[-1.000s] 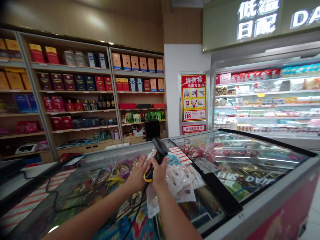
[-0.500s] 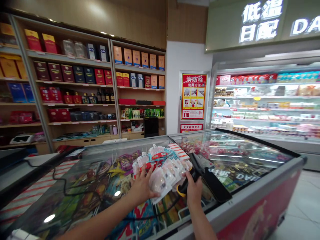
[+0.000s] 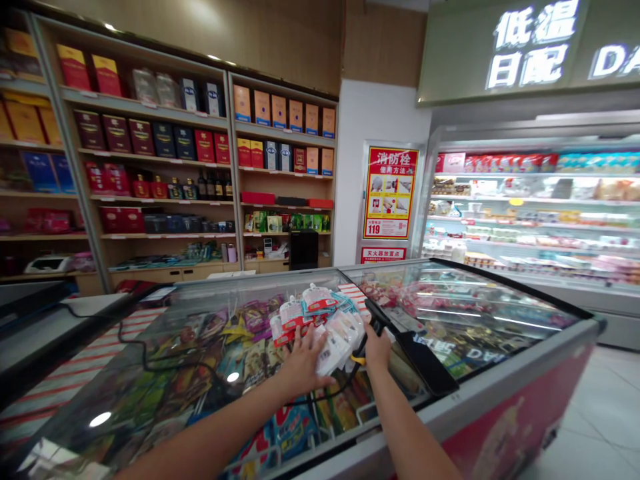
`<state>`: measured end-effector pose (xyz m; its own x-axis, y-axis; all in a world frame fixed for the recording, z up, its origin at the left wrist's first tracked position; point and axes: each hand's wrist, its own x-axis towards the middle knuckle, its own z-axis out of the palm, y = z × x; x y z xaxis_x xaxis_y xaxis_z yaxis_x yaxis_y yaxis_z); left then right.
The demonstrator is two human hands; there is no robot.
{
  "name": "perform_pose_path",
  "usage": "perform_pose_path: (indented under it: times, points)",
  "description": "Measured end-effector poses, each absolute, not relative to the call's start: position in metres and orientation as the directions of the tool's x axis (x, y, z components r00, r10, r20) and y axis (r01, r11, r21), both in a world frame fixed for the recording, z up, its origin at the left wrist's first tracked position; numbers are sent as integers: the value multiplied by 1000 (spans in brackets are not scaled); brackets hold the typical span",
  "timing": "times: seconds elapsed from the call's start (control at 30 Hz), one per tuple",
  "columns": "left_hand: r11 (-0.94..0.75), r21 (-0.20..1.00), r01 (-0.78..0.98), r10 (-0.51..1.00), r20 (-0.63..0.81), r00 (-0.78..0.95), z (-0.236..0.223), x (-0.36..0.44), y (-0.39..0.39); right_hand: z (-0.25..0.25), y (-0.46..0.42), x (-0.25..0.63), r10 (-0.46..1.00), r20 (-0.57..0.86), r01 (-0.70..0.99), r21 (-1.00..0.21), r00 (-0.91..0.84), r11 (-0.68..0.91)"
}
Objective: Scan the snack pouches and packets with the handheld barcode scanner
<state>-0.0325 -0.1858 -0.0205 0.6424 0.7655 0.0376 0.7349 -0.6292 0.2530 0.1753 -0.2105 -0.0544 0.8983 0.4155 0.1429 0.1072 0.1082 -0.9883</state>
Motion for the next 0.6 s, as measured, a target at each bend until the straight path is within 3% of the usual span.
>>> perform_pose_path:
  times: [0.6]
  points:
    - [-621, 282, 731, 770, 44, 637, -12, -35, -154, -46, -172, 168, 445, 93, 110, -994, 891, -12]
